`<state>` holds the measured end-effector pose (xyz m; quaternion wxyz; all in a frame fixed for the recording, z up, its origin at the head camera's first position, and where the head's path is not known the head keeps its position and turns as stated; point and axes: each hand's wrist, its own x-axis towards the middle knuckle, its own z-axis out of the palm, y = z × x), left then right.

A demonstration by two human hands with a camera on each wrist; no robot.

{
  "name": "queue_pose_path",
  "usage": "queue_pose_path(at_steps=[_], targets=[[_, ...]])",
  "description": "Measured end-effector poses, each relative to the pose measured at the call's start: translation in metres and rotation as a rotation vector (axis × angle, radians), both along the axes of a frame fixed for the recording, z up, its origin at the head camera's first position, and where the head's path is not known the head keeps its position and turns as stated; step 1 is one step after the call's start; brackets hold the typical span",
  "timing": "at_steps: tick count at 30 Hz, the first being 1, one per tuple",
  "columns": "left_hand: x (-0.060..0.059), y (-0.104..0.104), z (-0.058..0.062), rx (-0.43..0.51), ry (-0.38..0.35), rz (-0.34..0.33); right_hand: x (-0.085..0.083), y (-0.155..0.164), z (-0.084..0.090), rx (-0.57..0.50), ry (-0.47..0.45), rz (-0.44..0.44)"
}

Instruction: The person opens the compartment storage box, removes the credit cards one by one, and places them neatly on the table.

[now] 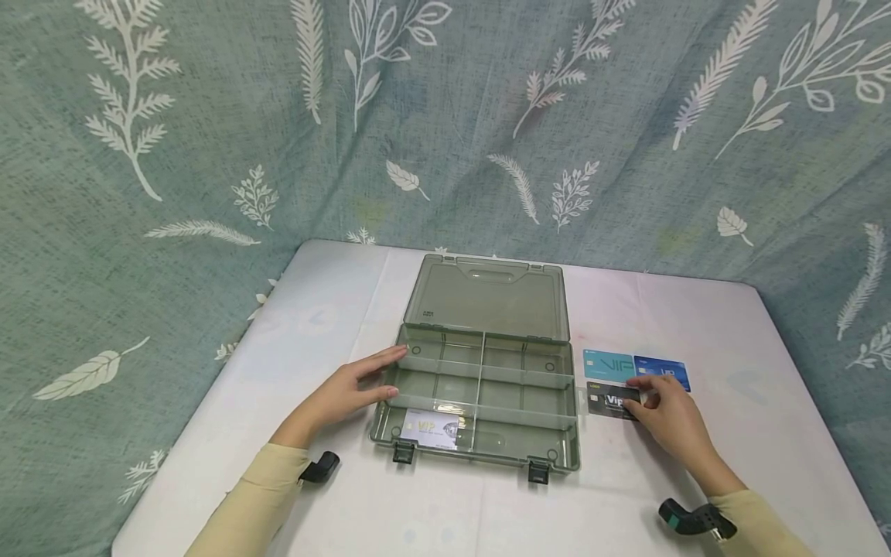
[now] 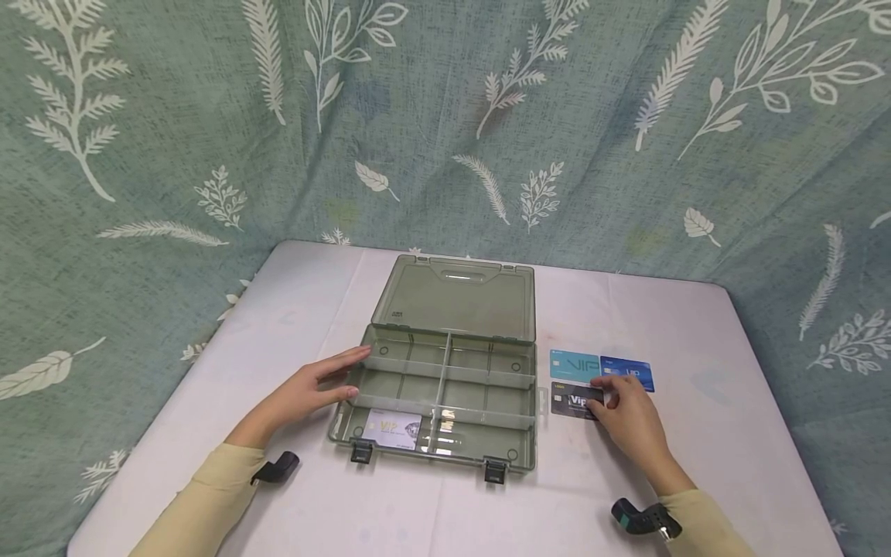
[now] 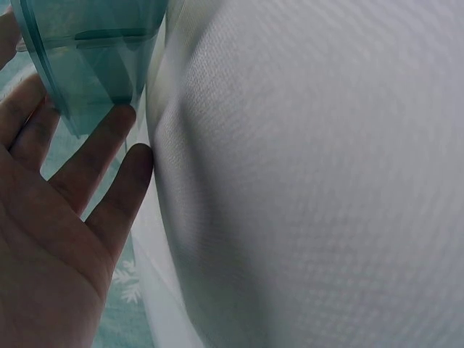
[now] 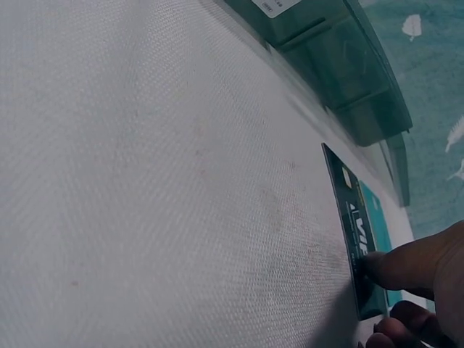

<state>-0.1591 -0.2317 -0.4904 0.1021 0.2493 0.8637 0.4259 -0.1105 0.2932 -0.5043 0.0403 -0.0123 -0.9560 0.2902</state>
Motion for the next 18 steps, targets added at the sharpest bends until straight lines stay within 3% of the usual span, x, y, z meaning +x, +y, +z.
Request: queue_pose_path(at_steps=[10,18], targets=[[0.0,-0.001,0.0,0.006,-0.002,-0.008,0.001,0.002,0.004,-0.023,0.011,-0.001],[0.001,-0.001,-0.001,0.001,-0.001,-0.004,0.0,-0.001,0.015,-0.073,-0.032,-0.025]])
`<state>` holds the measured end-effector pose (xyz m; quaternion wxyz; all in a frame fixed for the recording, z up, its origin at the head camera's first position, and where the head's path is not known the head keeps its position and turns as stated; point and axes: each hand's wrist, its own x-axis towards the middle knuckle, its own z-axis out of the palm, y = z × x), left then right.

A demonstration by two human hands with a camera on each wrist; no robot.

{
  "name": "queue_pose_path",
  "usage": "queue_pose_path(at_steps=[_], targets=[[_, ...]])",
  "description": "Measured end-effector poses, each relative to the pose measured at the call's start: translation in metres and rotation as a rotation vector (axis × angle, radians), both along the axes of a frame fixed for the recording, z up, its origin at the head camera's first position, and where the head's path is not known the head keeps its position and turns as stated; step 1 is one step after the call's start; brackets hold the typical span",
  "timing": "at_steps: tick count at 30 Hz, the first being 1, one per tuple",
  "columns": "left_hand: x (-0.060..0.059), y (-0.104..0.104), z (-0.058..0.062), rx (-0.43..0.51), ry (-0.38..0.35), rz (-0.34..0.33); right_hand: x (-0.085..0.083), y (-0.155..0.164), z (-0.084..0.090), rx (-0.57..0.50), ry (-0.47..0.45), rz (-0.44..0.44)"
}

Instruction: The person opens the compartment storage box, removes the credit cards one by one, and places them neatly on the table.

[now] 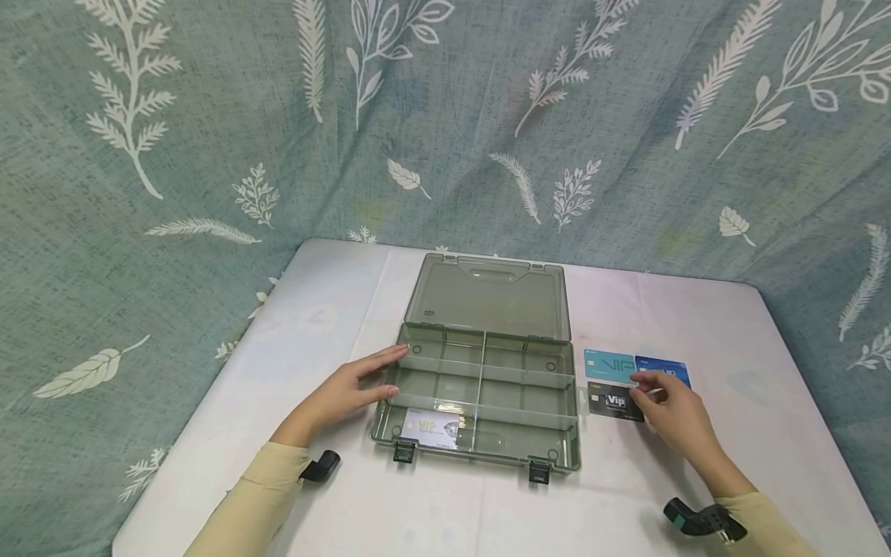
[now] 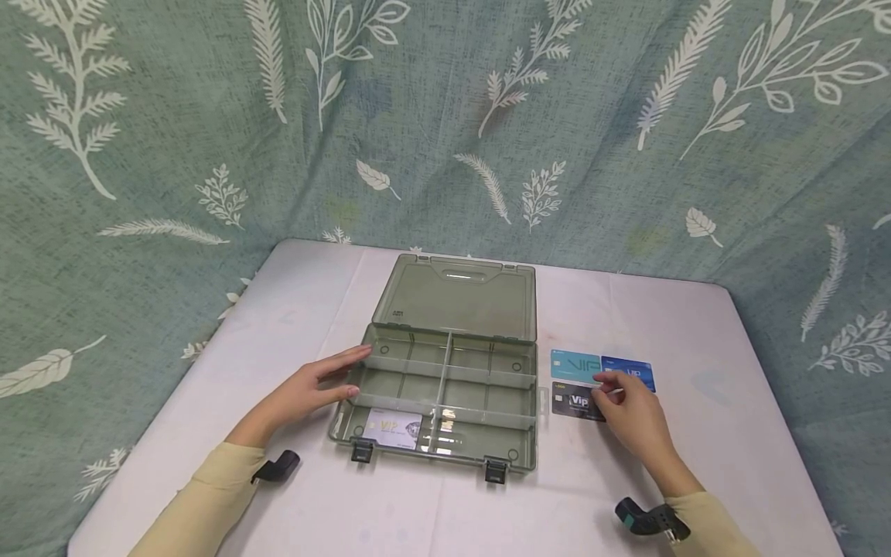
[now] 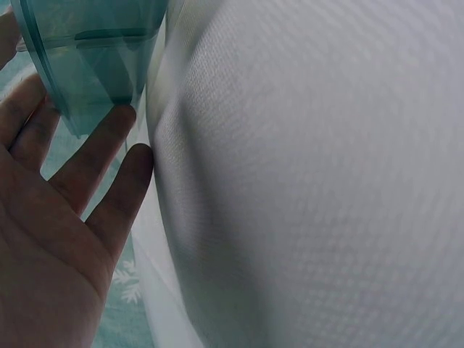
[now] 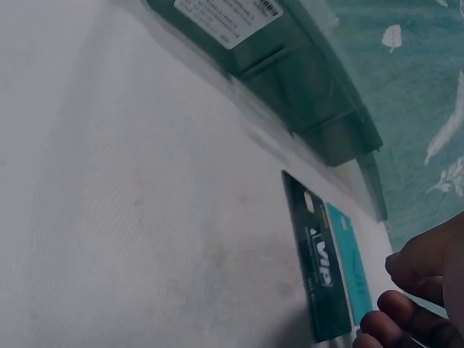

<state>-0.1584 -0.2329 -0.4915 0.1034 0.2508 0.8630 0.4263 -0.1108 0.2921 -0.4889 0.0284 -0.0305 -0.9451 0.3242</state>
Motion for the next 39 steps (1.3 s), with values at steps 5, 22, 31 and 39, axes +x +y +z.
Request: queue_pose_path(at_steps=[5,22,31,39], targets=[[0.0,0.001,0.0,0.001,0.0,0.0,0.001,-0.005,0.008,-0.01,-0.011,0.024],[0.0,0.001,0.0,0.005,0.011,-0.005,0.005,-0.041,0.036,-0.145,-0.014,0.187],[-0.002,0.0,-0.002,0.008,0.004,-0.011,0.007,-0.066,0.036,-0.263,-0.045,0.26],[-0.001,0.0,-0.001,0.003,0.029,-0.012,0.005,-0.082,0.039,-0.291,-0.059,0.337]])
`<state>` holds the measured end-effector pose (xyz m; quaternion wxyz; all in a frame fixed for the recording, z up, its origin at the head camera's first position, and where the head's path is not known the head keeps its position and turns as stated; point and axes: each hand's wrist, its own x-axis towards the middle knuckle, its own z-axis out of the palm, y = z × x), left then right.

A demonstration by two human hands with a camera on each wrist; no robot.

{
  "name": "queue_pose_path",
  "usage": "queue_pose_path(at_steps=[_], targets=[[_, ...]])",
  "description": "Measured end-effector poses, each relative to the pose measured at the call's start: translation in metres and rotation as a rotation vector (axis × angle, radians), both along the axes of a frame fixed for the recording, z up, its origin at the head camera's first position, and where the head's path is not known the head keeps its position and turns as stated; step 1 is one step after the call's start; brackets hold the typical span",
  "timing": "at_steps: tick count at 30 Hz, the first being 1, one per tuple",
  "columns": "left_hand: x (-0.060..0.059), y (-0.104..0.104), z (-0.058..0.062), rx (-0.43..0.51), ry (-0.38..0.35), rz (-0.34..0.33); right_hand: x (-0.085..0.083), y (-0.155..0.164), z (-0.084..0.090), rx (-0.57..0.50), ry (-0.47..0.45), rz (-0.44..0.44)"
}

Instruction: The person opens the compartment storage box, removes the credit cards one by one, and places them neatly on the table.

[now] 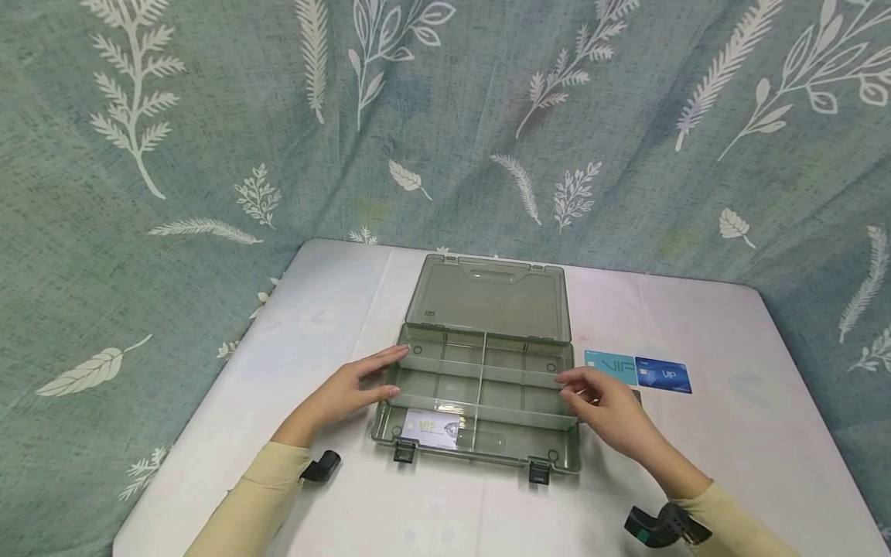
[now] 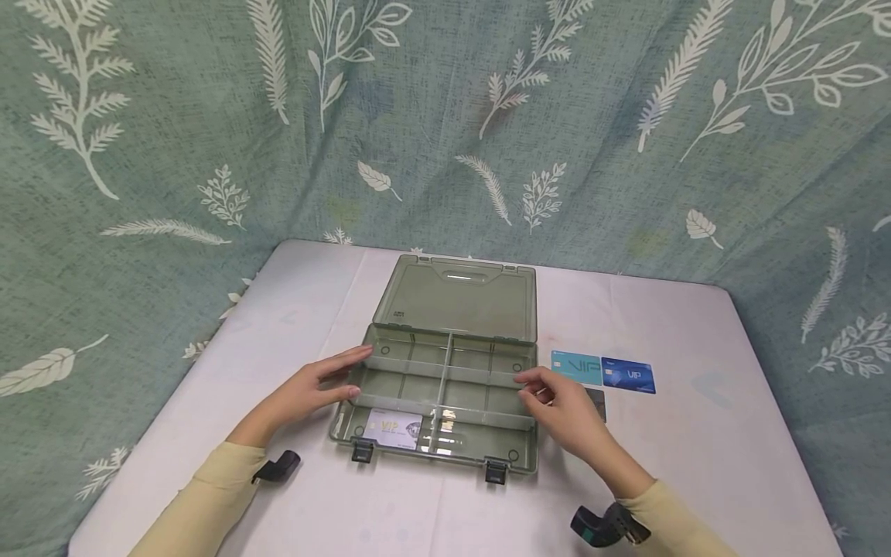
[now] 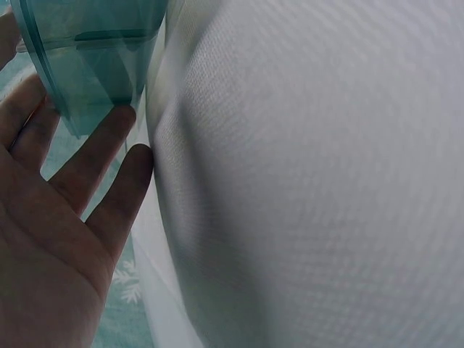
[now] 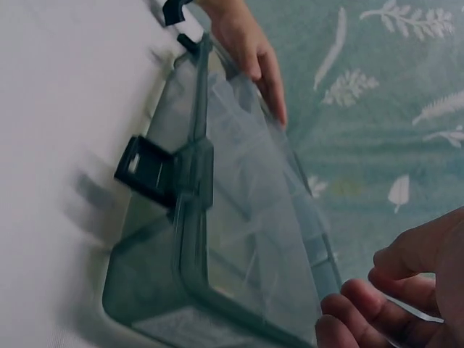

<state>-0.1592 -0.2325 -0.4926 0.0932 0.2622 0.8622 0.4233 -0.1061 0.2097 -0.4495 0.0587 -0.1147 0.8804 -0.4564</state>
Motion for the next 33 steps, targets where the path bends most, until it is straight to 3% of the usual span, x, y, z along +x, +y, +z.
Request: queue_pose_path(at_steps=[26,33], targets=[[-0.001,-0.002,-0.002,-0.024,0.019,0.015,-0.002,-0.056,0.005,-0.028,-0.007,0.187],[-0.001,-0.002,-0.002,-0.008,0.0,0.005,-0.003,-0.074,0.013,-0.085,-0.093,0.271]])
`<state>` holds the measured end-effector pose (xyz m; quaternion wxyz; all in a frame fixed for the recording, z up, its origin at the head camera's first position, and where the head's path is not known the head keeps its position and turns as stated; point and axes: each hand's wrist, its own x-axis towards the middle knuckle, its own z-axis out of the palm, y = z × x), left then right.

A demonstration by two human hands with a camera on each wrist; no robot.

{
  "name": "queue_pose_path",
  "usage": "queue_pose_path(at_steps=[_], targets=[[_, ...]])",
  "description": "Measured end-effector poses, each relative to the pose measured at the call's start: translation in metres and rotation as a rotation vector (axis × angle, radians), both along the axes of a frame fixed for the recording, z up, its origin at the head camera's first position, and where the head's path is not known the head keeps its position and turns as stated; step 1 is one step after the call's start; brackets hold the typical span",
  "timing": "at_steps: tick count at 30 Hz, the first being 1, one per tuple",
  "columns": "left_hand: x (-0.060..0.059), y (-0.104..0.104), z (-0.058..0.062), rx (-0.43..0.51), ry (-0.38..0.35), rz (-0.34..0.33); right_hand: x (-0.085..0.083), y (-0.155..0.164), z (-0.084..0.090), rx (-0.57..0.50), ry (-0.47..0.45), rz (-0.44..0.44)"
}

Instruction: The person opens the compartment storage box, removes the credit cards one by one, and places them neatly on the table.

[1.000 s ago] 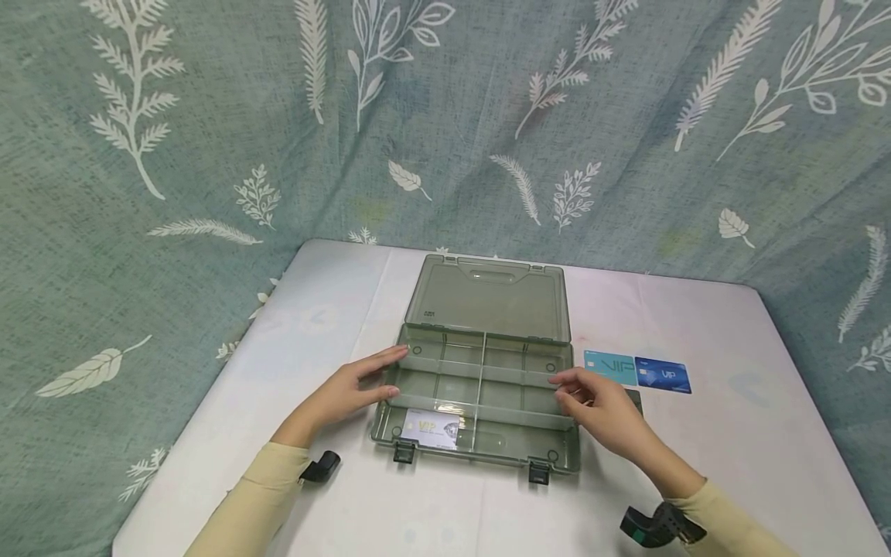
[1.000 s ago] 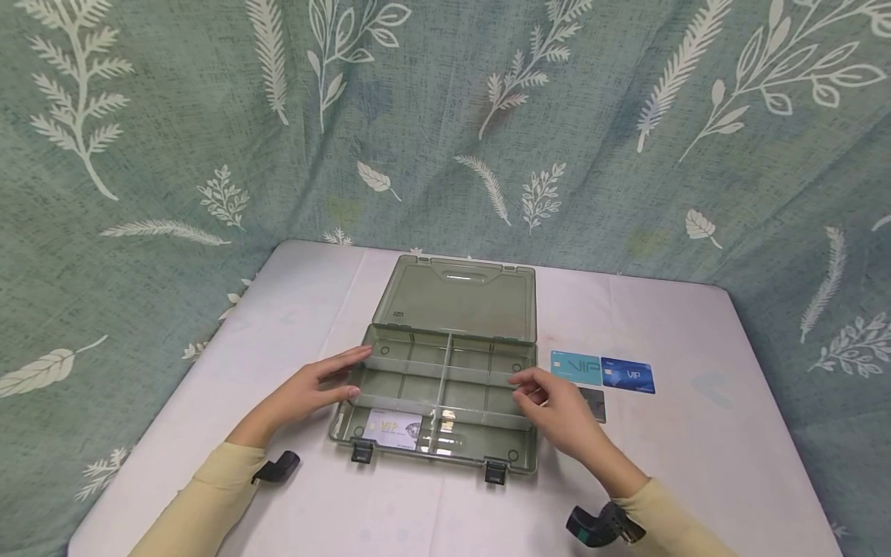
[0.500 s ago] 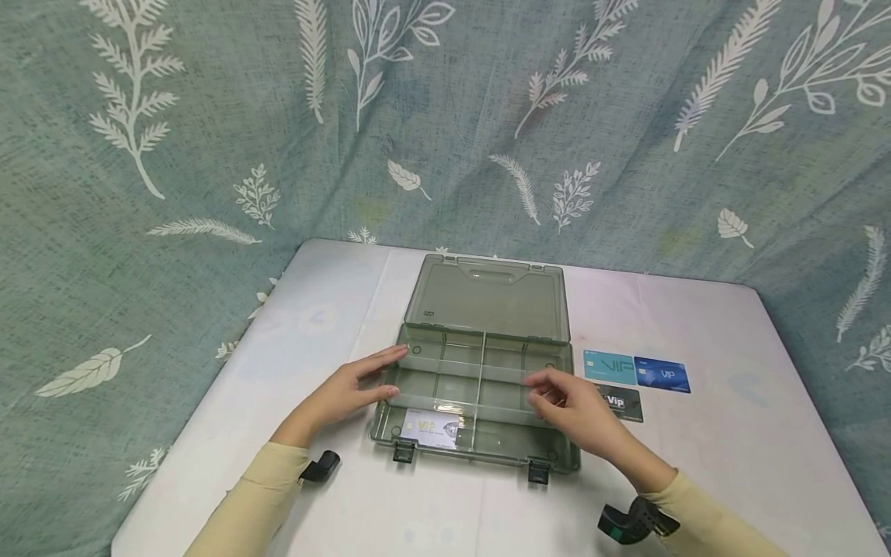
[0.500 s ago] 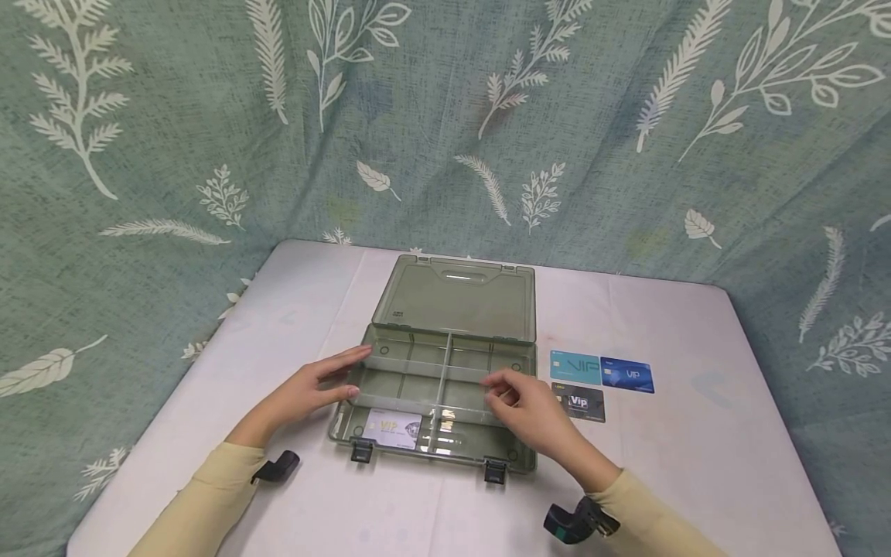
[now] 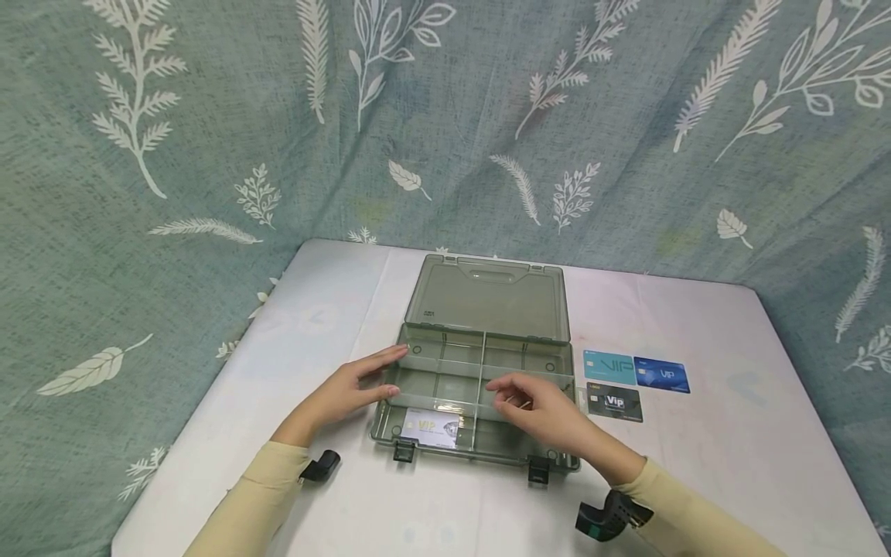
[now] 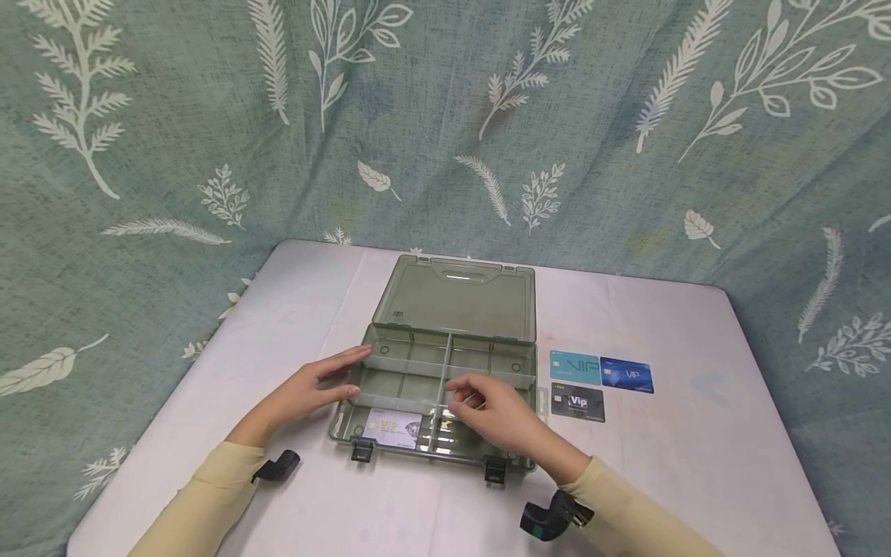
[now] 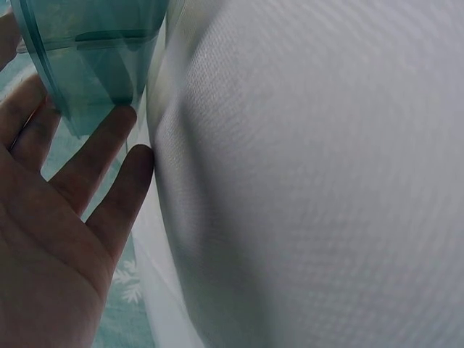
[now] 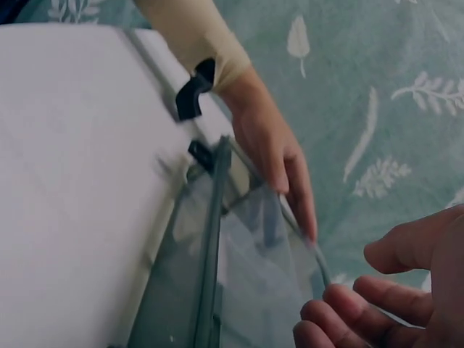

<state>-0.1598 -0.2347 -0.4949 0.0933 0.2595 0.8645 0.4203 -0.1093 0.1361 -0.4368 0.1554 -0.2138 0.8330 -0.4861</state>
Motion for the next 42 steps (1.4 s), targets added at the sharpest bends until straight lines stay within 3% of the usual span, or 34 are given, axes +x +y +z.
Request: queue_pose_path(at_steps=[5,11,15,19,26,33,42], targets=[[0.001,0.0,0.001,-0.005,-0.005,0.006,0.0,-0.012,0.005,-0.108,-0.137,0.083],[0.002,0.001,0.003,0.0,-0.016,0.01,0.0,-0.026,0.009,-0.237,-0.391,0.159],[0.001,0.001,0.003,0.01,-0.018,0.004,0.0,-0.037,0.01,-0.377,-0.591,0.164],[0.001,0.001,0.002,0.012,-0.015,0.003,0.002,-0.047,0.013,-0.441,-0.712,0.122],[0.0,0.001,0.002,0.016,-0.01,0.002,0.008,-0.061,0.021,-0.461,-0.788,0.041],[0.001,0.001,0.002,0.014,0.011,-0.001,0.012,-0.069,0.026,-0.472,-0.79,0.035],[0.001,0.001,0.002,0.014,-0.021,0.005,0.018,-0.078,0.02,-0.427,-0.777,0.003]])
